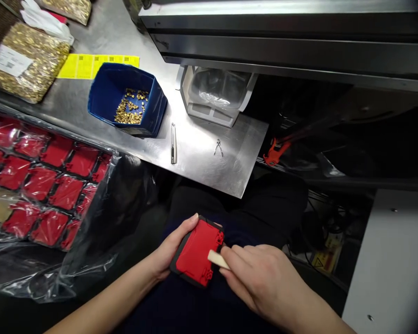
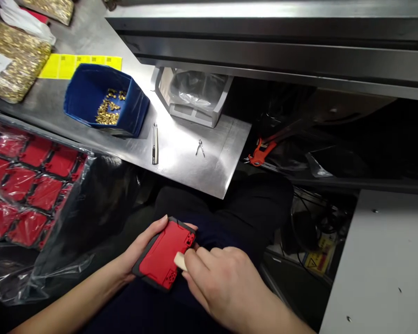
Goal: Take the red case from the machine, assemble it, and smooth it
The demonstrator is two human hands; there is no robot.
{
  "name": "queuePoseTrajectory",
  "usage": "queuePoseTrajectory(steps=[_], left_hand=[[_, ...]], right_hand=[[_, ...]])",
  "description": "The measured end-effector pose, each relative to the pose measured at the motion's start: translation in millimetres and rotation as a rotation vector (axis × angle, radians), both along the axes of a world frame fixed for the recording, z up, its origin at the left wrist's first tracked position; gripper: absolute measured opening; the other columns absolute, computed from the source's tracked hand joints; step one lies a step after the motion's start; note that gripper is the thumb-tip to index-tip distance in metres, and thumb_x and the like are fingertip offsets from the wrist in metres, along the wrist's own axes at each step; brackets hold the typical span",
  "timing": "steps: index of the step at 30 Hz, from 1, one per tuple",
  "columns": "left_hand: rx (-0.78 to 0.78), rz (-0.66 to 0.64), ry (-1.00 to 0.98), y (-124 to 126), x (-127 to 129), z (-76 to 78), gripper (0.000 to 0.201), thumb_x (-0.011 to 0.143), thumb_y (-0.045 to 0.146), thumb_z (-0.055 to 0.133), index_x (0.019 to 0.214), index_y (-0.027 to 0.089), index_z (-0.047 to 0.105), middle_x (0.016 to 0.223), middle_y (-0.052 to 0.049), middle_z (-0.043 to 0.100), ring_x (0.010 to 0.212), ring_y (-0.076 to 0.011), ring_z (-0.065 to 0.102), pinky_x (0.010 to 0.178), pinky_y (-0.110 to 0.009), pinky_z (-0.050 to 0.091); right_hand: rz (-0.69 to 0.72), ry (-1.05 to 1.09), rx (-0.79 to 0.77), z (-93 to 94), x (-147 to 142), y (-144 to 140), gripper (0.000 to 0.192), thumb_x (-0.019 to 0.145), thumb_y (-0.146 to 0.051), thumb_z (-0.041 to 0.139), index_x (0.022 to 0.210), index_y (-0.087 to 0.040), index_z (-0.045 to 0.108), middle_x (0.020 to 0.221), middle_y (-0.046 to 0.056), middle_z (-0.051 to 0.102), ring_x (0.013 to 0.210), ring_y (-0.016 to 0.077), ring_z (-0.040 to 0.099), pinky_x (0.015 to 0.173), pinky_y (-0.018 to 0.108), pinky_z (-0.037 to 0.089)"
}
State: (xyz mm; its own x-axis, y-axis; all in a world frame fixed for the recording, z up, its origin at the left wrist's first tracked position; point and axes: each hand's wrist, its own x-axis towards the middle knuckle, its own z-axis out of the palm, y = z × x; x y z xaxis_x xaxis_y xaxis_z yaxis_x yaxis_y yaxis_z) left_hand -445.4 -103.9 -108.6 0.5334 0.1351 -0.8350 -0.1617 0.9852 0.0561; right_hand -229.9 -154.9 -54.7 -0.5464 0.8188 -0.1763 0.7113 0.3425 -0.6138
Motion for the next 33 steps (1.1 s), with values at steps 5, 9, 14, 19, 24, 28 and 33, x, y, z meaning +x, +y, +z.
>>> queuePoseTrajectory(steps=[5, 9, 14, 19, 24, 28, 33], left_hand=[[0.003, -0.037, 0.051, 0.4, 4.4, 2.3, 0.062, 0.091, 0.064, 0.061, 0.112, 0.008, 0.075, 0.097, -0.017, 0.078, 0.084, -0.0243, 0.073, 0.075, -0.029, 0.057], [-0.017, -0.039, 0.060, -1.0, 2.6, 0.5, 0.064, 0.091, 0.065, 0.061, 0.116, 0.007, 0.074, 0.099, -0.016, 0.078, 0.080, -0.0222, 0.072, 0.072, -0.027, 0.057], [-0.045, -0.046, 0.066, -2.3, 0.3, -3.2, 0.066, 0.090, 0.066, 0.060, 0.116, 0.007, 0.074, 0.101, -0.018, 0.078, 0.080, -0.0234, 0.072, 0.071, -0.028, 0.056], [-0.035, -0.058, 0.028, -1.4, 1.4, -3.8, 0.061, 0.090, 0.066, 0.060, 0.105, 0.009, 0.076, 0.095, -0.015, 0.078, 0.080, -0.0234, 0.071, 0.073, -0.029, 0.056], [0.003, -0.096, 0.047, 0.7, 1.7, -2.2, 0.060, 0.090, 0.068, 0.059, 0.093, 0.011, 0.076, 0.086, -0.012, 0.076, 0.079, -0.0237, 0.071, 0.070, -0.028, 0.053], [0.018, -0.100, 0.006, -0.8, -0.1, -5.4, 0.059, 0.091, 0.066, 0.058, 0.101, 0.011, 0.076, 0.093, -0.013, 0.077, 0.083, -0.0238, 0.071, 0.073, -0.029, 0.053], [0.003, -0.091, 0.003, -3.1, -2.5, -9.7, 0.061, 0.092, 0.068, 0.057, 0.095, 0.011, 0.077, 0.091, -0.013, 0.077, 0.078, -0.0218, 0.070, 0.072, -0.028, 0.052]], right_hand=[[-0.011, 0.014, -0.018, -4.6, -4.4, 6.9, 0.015, 0.106, -0.029, 0.043, 0.094, -0.024, 0.051, 0.074, -0.005, 0.061, 0.059, 0.0143, 0.054, 0.057, 0.034, 0.025], [-0.012, 0.019, -0.138, -5.7, -2.6, 8.3, 0.014, 0.107, -0.029, 0.043, 0.096, -0.025, 0.050, 0.076, -0.006, 0.062, 0.060, 0.0126, 0.056, 0.056, 0.032, 0.026], [-0.026, 0.009, -0.245, -2.8, -0.6, 11.5, 0.016, 0.106, -0.031, 0.043, 0.093, -0.025, 0.049, 0.076, -0.006, 0.065, 0.061, 0.0118, 0.059, 0.056, 0.031, 0.024], [-0.010, 0.022, -0.269, -2.5, -2.7, 17.8, 0.017, 0.106, -0.031, 0.043, 0.092, -0.024, 0.050, 0.077, -0.005, 0.066, 0.062, 0.0114, 0.060, 0.056, 0.030, 0.024], [-0.012, 0.007, -0.326, -0.2, -2.0, 17.4, 0.017, 0.106, -0.030, 0.045, 0.091, -0.024, 0.050, 0.076, -0.005, 0.065, 0.061, 0.0110, 0.059, 0.056, 0.029, 0.026], [-0.001, 0.042, -0.331, 0.0, 0.8, 18.3, 0.019, 0.105, -0.031, 0.046, 0.088, -0.024, 0.049, 0.074, -0.005, 0.064, 0.060, 0.0110, 0.056, 0.056, 0.029, 0.026], [-0.007, 0.031, -0.413, -1.0, 2.4, 24.9, 0.020, 0.106, -0.030, 0.044, 0.087, -0.024, 0.050, 0.073, -0.005, 0.062, 0.058, 0.0108, 0.053, 0.056, 0.027, 0.028]])
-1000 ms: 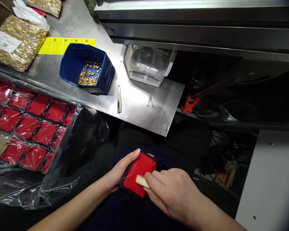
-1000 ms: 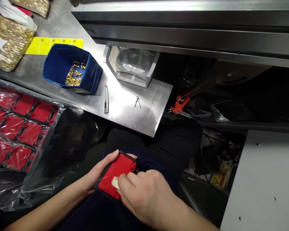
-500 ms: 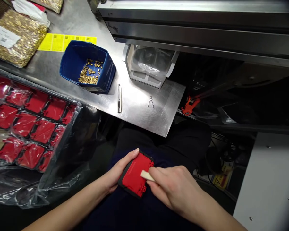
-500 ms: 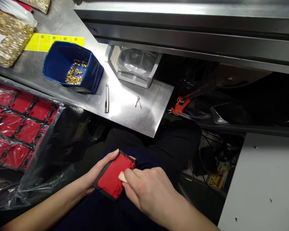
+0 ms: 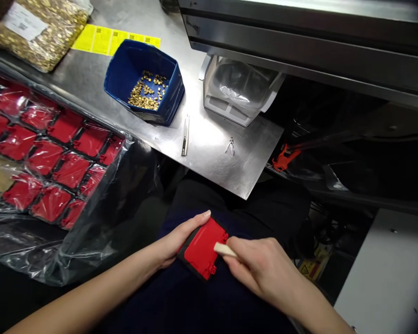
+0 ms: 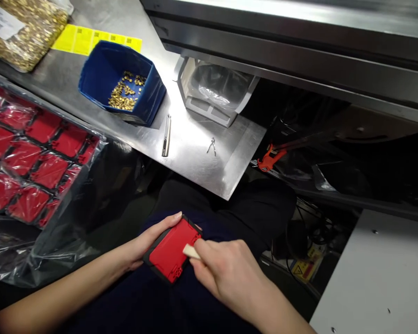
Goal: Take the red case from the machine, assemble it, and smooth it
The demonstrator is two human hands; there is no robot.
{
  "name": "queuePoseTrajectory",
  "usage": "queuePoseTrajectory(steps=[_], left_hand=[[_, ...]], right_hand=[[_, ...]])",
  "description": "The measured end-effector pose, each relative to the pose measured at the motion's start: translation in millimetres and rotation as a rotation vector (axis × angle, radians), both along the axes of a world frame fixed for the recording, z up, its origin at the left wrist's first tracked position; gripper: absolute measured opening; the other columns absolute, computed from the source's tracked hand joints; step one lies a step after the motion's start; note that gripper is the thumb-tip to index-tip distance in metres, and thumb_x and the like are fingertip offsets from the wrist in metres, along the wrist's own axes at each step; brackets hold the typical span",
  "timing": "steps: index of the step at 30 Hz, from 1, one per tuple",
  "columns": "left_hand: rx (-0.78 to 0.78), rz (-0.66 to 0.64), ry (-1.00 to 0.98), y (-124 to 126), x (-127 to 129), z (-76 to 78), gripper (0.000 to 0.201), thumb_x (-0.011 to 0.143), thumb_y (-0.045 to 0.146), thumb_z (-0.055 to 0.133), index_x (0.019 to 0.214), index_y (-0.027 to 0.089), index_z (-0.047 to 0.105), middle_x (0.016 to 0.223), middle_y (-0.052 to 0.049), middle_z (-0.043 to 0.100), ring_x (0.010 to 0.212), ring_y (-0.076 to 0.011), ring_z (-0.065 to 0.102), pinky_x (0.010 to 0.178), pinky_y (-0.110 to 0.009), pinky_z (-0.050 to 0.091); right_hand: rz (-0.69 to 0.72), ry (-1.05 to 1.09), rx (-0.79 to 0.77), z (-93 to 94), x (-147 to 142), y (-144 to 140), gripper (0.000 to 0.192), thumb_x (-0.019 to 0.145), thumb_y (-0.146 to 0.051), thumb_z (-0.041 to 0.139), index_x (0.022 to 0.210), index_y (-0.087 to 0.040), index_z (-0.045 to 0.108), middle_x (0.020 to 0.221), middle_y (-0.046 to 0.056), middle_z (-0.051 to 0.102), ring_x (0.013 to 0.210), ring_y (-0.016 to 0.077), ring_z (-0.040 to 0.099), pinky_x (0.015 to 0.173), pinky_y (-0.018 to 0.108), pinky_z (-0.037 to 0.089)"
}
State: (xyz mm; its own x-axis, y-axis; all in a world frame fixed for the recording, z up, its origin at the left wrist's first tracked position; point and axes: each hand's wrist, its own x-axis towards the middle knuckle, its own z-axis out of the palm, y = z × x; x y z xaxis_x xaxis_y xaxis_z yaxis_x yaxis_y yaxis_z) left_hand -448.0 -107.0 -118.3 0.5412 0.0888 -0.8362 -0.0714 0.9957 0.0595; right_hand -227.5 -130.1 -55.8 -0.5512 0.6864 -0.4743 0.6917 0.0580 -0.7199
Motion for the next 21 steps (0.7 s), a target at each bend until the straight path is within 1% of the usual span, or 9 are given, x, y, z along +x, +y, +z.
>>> queuePoseTrajectory(steps=[3, 6, 7, 11, 15, 17, 19, 21], left_hand=[[-0.017, 0.027, -0.019, -0.2, -1.1, -0.4, 0.059, 0.091, 0.068, 0.058, 0.096, 0.012, 0.077, 0.094, -0.013, 0.078, 0.082, -0.0228, 0.071, 0.075, -0.028, 0.053], [-0.039, 0.019, -0.012, -0.9, -3.5, -1.0, 0.060, 0.090, 0.069, 0.059, 0.091, 0.011, 0.077, 0.085, -0.011, 0.078, 0.072, -0.0194, 0.069, 0.069, -0.026, 0.052], [-0.042, 0.014, -0.018, -1.3, -4.5, -1.4, 0.061, 0.090, 0.069, 0.059, 0.092, 0.011, 0.077, 0.086, -0.011, 0.078, 0.073, -0.0196, 0.069, 0.069, -0.026, 0.052], [-0.037, 0.015, -0.061, -2.1, -8.4, -3.4, 0.063, 0.092, 0.068, 0.055, 0.104, 0.010, 0.077, 0.100, -0.015, 0.079, 0.090, -0.0259, 0.073, 0.079, -0.029, 0.054], [-0.054, 0.002, -0.034, 0.0, -9.4, -3.6, 0.066, 0.091, 0.071, 0.055, 0.102, 0.010, 0.077, 0.096, -0.015, 0.079, 0.080, -0.0232, 0.073, 0.073, -0.029, 0.054], [-0.046, -0.004, -0.036, 1.8, -8.9, -3.0, 0.066, 0.091, 0.071, 0.055, 0.104, 0.010, 0.077, 0.098, -0.015, 0.079, 0.081, -0.0230, 0.072, 0.073, -0.029, 0.055], [-0.028, -0.004, -0.039, 3.7, -8.2, -2.3, 0.064, 0.091, 0.069, 0.056, 0.105, 0.010, 0.076, 0.098, -0.015, 0.079, 0.084, -0.0237, 0.072, 0.075, -0.029, 0.056], [-0.019, 0.008, -0.027, 5.3, -7.3, -1.8, 0.062, 0.092, 0.068, 0.057, 0.102, 0.010, 0.077, 0.095, -0.014, 0.078, 0.084, -0.0237, 0.072, 0.075, -0.029, 0.056]], right_hand=[[0.025, -0.006, 0.004, 0.7, -2.7, 2.7, 0.020, 0.106, -0.031, 0.045, 0.088, -0.024, 0.052, 0.073, -0.004, 0.063, 0.059, 0.0113, 0.055, 0.057, 0.027, 0.029], [0.011, -0.029, -0.016, 1.3, -5.3, 5.0, 0.020, 0.106, -0.032, 0.045, 0.089, -0.024, 0.052, 0.075, -0.005, 0.064, 0.060, 0.0111, 0.055, 0.058, 0.026, 0.029], [0.013, -0.024, -0.021, 1.6, -6.3, 5.5, 0.020, 0.106, -0.031, 0.045, 0.088, -0.024, 0.051, 0.075, -0.005, 0.063, 0.059, 0.0109, 0.054, 0.057, 0.026, 0.029], [0.059, 0.012, -0.014, 2.8, -11.9, 6.1, 0.018, 0.104, -0.029, 0.047, 0.087, -0.024, 0.050, 0.073, -0.005, 0.063, 0.058, 0.0108, 0.055, 0.056, 0.027, 0.028], [0.025, -0.009, -0.041, 2.7, -15.2, 5.8, 0.017, 0.104, -0.030, 0.049, 0.088, -0.024, 0.052, 0.073, -0.005, 0.064, 0.059, 0.0105, 0.056, 0.055, 0.026, 0.028], [0.012, -0.006, -0.043, 2.5, -15.5, 5.1, 0.017, 0.103, -0.028, 0.049, 0.086, -0.024, 0.051, 0.072, -0.006, 0.064, 0.057, 0.0099, 0.055, 0.054, 0.026, 0.026], [0.017, 0.004, -0.033, 2.4, -14.8, 4.7, 0.017, 0.103, -0.029, 0.049, 0.086, -0.024, 0.051, 0.074, -0.006, 0.065, 0.058, 0.0101, 0.056, 0.055, 0.026, 0.026], [0.012, -0.008, -0.036, 2.7, -13.1, 4.4, 0.017, 0.104, -0.032, 0.049, 0.089, -0.025, 0.053, 0.075, -0.005, 0.066, 0.061, 0.0108, 0.059, 0.056, 0.025, 0.027]])
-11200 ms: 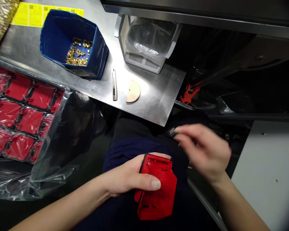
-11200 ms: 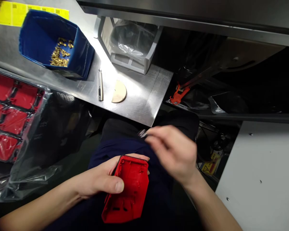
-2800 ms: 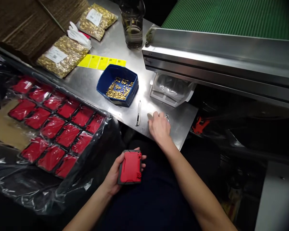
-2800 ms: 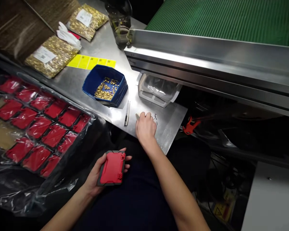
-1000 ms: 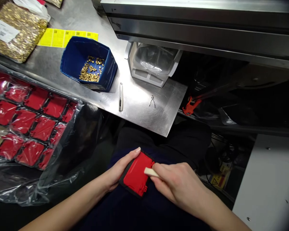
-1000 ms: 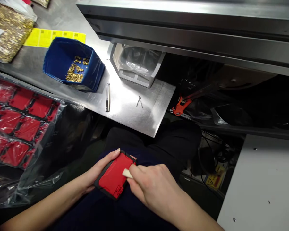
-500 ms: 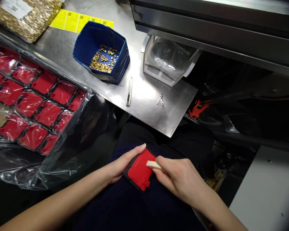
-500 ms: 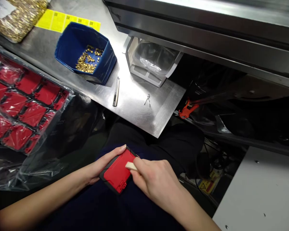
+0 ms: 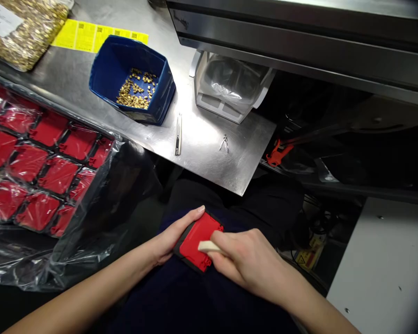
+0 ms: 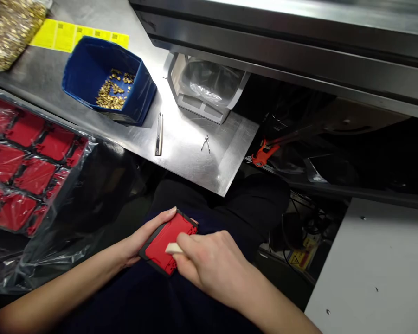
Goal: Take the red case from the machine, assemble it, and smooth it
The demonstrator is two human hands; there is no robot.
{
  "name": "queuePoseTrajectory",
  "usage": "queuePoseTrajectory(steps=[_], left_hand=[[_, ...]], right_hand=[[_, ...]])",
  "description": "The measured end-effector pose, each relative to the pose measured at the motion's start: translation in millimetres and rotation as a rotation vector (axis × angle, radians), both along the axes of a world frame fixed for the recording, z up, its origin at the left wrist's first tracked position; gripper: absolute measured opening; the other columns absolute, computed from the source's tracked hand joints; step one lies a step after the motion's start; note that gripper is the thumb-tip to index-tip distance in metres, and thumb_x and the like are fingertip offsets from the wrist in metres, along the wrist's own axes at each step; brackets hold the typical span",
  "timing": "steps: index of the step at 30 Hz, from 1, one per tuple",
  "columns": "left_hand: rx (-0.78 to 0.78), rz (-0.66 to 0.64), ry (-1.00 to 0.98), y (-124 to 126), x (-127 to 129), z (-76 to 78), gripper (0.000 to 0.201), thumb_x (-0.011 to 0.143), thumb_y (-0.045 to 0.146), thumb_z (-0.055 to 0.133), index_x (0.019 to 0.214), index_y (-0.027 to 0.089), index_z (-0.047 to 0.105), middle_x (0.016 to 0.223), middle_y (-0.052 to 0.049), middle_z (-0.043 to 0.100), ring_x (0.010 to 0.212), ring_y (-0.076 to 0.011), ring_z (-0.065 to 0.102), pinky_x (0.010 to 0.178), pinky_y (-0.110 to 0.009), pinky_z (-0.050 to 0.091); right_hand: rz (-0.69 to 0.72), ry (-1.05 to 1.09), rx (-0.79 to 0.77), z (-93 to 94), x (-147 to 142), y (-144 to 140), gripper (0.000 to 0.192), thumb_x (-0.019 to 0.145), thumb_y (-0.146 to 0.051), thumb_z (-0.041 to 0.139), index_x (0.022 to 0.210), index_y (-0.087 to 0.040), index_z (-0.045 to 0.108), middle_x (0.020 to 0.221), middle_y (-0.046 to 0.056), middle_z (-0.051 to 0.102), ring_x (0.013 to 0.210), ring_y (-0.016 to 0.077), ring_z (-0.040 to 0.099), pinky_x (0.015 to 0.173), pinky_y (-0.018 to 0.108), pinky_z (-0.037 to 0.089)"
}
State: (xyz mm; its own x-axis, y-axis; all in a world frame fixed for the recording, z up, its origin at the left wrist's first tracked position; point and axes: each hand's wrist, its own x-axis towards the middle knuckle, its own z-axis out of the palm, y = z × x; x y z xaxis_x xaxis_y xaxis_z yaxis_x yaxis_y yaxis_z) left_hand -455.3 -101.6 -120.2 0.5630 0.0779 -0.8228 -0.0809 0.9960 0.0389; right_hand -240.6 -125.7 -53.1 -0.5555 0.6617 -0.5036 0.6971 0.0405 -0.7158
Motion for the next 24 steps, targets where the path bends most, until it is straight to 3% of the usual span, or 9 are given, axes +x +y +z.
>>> queuePoseTrajectory(steps=[8, 14, 19, 24], left_hand=[[-0.035, 0.001, 0.005, 5.6, 4.1, 0.5, 0.059, 0.090, 0.065, 0.061, 0.098, 0.009, 0.077, 0.088, -0.013, 0.078, 0.075, -0.0228, 0.072, 0.067, -0.027, 0.056], [-0.050, 0.019, 0.005, 4.2, 6.3, 2.0, 0.058, 0.090, 0.065, 0.061, 0.097, 0.009, 0.077, 0.089, -0.013, 0.078, 0.078, -0.0234, 0.073, 0.070, -0.028, 0.057], [-0.117, 0.076, 0.081, 1.0, 7.3, 4.2, 0.055, 0.088, 0.065, 0.065, 0.081, 0.010, 0.074, 0.071, -0.008, 0.074, 0.061, -0.0165, 0.067, 0.060, -0.023, 0.053], [-0.099, 0.080, -0.032, -2.9, 7.6, -1.9, 0.062, 0.091, 0.067, 0.059, 0.102, 0.009, 0.076, 0.095, -0.016, 0.078, 0.080, -0.0240, 0.073, 0.075, -0.030, 0.058]], right_hand=[[-0.013, -0.014, 0.012, 0.9, 1.2, 0.4, 0.017, 0.104, -0.033, 0.049, 0.089, -0.025, 0.054, 0.075, -0.005, 0.067, 0.061, 0.0108, 0.059, 0.056, 0.024, 0.028], [-0.021, -0.014, -0.005, -2.0, 0.4, 2.5, 0.015, 0.102, -0.030, 0.050, 0.088, -0.024, 0.053, 0.074, -0.005, 0.067, 0.059, 0.0106, 0.058, 0.056, 0.024, 0.028], [-0.048, -0.059, 0.005, -2.5, 4.9, 5.2, 0.021, 0.105, -0.036, 0.046, 0.088, -0.025, 0.050, 0.073, -0.006, 0.065, 0.058, 0.0107, 0.056, 0.056, 0.024, 0.027], [-0.023, -0.045, -0.026, -0.9, -10.9, 10.8, 0.015, 0.101, -0.030, 0.051, 0.087, -0.026, 0.050, 0.074, -0.007, 0.065, 0.059, 0.0114, 0.057, 0.056, 0.025, 0.027]])
